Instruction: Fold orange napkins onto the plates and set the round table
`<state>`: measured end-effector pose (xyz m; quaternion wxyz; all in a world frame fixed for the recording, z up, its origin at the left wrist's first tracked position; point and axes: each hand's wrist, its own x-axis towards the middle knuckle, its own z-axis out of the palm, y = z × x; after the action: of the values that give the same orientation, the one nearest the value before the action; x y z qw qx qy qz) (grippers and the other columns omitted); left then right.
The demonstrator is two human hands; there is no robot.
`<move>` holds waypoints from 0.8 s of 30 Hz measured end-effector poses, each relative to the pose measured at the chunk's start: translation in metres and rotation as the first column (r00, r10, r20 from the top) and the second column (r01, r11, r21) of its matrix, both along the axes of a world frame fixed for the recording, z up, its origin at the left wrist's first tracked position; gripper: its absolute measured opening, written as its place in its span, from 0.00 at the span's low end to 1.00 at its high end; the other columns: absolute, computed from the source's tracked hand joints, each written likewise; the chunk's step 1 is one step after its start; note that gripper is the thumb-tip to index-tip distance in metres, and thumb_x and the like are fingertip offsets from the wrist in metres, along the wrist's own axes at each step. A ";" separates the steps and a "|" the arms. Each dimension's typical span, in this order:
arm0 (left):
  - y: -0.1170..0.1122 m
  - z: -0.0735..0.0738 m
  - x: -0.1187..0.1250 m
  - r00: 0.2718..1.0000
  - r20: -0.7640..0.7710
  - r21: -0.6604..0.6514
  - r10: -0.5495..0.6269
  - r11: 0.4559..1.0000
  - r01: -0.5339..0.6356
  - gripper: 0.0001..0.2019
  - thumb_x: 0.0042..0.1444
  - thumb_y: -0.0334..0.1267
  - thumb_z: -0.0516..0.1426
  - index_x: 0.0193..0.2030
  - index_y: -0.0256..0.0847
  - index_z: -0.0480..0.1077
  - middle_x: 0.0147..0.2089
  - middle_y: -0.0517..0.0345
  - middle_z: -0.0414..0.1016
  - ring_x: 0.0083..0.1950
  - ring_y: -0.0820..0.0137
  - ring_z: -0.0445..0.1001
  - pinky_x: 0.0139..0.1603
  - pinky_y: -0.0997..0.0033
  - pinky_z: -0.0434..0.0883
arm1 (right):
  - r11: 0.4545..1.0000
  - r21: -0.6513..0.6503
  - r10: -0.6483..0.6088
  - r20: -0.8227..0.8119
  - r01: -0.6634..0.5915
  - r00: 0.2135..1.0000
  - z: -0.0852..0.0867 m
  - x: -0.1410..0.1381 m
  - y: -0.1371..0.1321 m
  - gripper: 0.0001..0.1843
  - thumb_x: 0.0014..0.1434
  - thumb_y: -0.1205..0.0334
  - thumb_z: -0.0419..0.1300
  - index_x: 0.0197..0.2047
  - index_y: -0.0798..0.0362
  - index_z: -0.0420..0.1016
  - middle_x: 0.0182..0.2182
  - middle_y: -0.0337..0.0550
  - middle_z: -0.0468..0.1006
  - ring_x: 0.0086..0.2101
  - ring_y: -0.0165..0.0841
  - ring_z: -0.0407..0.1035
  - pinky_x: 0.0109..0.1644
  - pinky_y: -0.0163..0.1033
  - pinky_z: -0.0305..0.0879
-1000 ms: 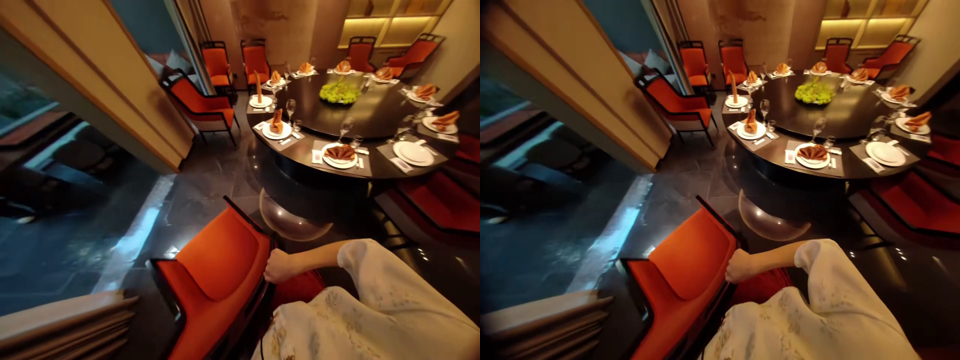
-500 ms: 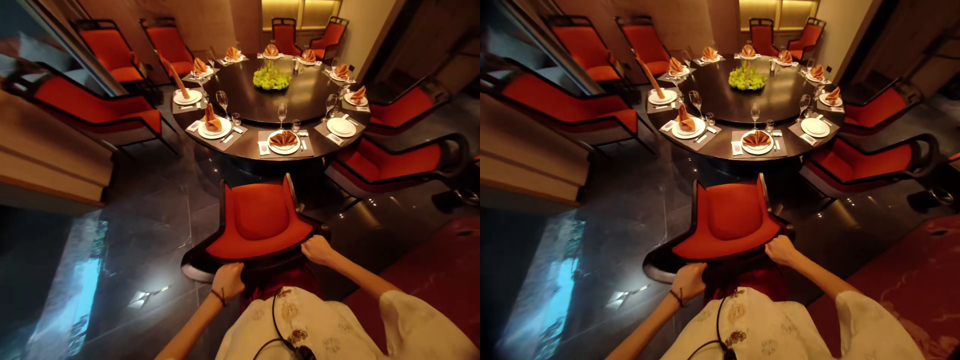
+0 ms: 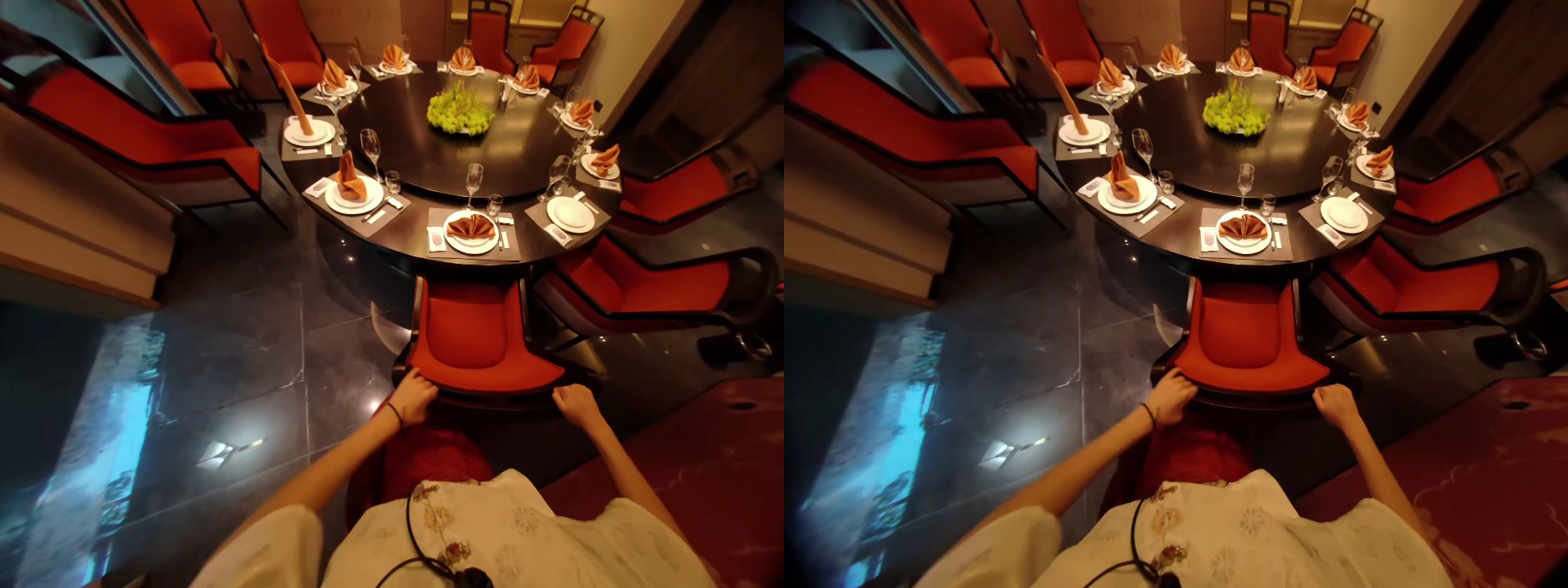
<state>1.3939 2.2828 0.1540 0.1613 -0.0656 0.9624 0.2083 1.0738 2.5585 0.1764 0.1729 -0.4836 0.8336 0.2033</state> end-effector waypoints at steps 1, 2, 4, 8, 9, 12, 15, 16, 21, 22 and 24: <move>-0.012 0.000 0.010 0.999 0.038 -0.029 -0.001 1.000 0.002 0.13 0.52 0.32 0.60 0.45 0.36 0.78 0.45 0.41 0.82 0.52 0.54 0.79 0.63 0.52 0.68 | 1.000 -0.002 0.003 0.005 -0.003 1.000 -0.002 0.005 0.004 0.28 0.74 0.62 0.45 0.38 0.59 0.86 0.39 0.58 0.86 0.42 0.42 0.80 0.43 0.39 0.60; -0.020 -0.001 0.019 0.997 0.075 -0.047 -0.003 0.999 0.007 0.12 0.51 0.31 0.60 0.43 0.35 0.78 0.43 0.40 0.81 0.50 0.54 0.80 0.61 0.53 0.70 | 1.000 -0.002 0.001 0.013 -0.001 1.000 -0.003 0.010 0.008 0.28 0.74 0.62 0.44 0.38 0.59 0.86 0.39 0.57 0.86 0.41 0.42 0.80 0.44 0.40 0.61; -0.025 -0.002 0.029 0.992 0.129 -0.049 -0.017 0.999 0.024 0.12 0.50 0.32 0.60 0.42 0.34 0.78 0.43 0.39 0.81 0.48 0.53 0.80 0.54 0.56 0.73 | 1.000 0.004 -0.016 0.047 0.016 0.999 -0.006 0.018 0.017 0.28 0.74 0.62 0.45 0.37 0.57 0.86 0.38 0.55 0.86 0.41 0.42 0.80 0.45 0.40 0.61; 0.002 -0.004 0.022 0.985 0.170 -0.016 -0.025 0.999 0.028 0.13 0.52 0.34 0.60 0.44 0.32 0.78 0.45 0.38 0.82 0.49 0.51 0.81 0.51 0.56 0.74 | 0.997 0.036 -0.072 0.092 0.069 0.993 -0.006 0.013 0.033 0.25 0.72 0.61 0.47 0.36 0.54 0.86 0.38 0.54 0.86 0.42 0.43 0.80 0.46 0.41 0.63; 0.011 -0.004 0.018 0.984 0.176 -0.010 -0.018 1.000 0.020 0.13 0.52 0.34 0.60 0.44 0.31 0.79 0.45 0.37 0.82 0.49 0.50 0.81 0.51 0.55 0.75 | 0.997 0.040 -0.075 0.088 0.072 0.993 -0.005 0.007 0.036 0.25 0.72 0.61 0.47 0.36 0.54 0.86 0.38 0.54 0.86 0.42 0.43 0.80 0.46 0.42 0.63; 0.033 -0.006 0.004 0.985 0.170 0.006 0.016 1.000 -0.018 0.14 0.53 0.34 0.59 0.45 0.30 0.79 0.46 0.36 0.81 0.50 0.49 0.80 0.52 0.54 0.74 | 0.998 0.000 -0.062 0.069 0.062 0.996 -0.004 -0.016 0.045 0.24 0.70 0.62 0.47 0.36 0.55 0.86 0.38 0.55 0.86 0.42 0.43 0.79 0.50 0.43 0.64; 0.044 -0.008 -0.007 0.988 0.141 0.029 0.056 0.998 -0.060 0.14 0.53 0.35 0.60 0.44 0.30 0.78 0.44 0.35 0.81 0.49 0.49 0.80 0.51 0.53 0.73 | 0.997 -0.043 -0.059 0.049 0.061 0.997 -0.004 -0.039 0.055 0.23 0.69 0.62 0.49 0.34 0.55 0.85 0.37 0.55 0.85 0.42 0.43 0.78 0.51 0.43 0.64; 0.046 -0.009 -0.010 0.990 0.127 0.041 0.066 0.997 -0.071 0.13 0.53 0.35 0.60 0.44 0.31 0.78 0.44 0.35 0.81 0.49 0.50 0.80 0.51 0.53 0.73 | 0.996 -0.036 -0.077 0.044 0.079 0.996 -0.003 -0.044 0.055 0.23 0.69 0.61 0.49 0.33 0.54 0.85 0.37 0.55 0.84 0.42 0.43 0.78 0.50 0.43 0.64; 0.046 -0.001 -0.005 0.991 -0.130 0.170 0.015 0.985 0.008 0.12 0.57 0.33 0.59 0.48 0.34 0.76 0.48 0.39 0.79 0.53 0.54 0.76 0.59 0.53 0.70 | 0.963 0.005 -0.268 0.094 0.269 0.959 0.015 -0.009 -0.023 0.21 0.70 0.61 0.49 0.31 0.54 0.79 0.35 0.52 0.82 0.38 0.40 0.76 0.42 0.39 0.62; 0.043 0.001 0.007 0.972 -0.233 0.200 0.004 0.979 0.044 0.13 0.60 0.34 0.58 0.51 0.35 0.75 0.52 0.40 0.78 0.56 0.55 0.74 0.63 0.53 0.68 | 0.960 -0.076 -0.260 0.102 0.268 0.960 0.023 0.017 -0.060 0.20 0.70 0.61 0.49 0.32 0.55 0.78 0.36 0.53 0.82 0.39 0.40 0.76 0.42 0.39 0.62; 0.027 0.002 0.047 0.914 -0.404 0.245 0.046 0.968 0.059 0.15 0.65 0.35 0.55 0.56 0.38 0.74 0.59 0.43 0.75 0.63 0.57 0.70 0.70 0.54 0.63 | 0.907 -0.377 -0.130 0.169 0.186 0.977 0.040 0.088 -0.151 0.18 0.71 0.60 0.48 0.39 0.56 0.77 0.41 0.55 0.81 0.43 0.40 0.75 0.48 0.39 0.65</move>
<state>1.4414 2.3094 0.1563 -0.0346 0.0033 0.9407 0.3374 1.1623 2.4080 0.2164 0.1469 -0.4522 0.8796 -0.0162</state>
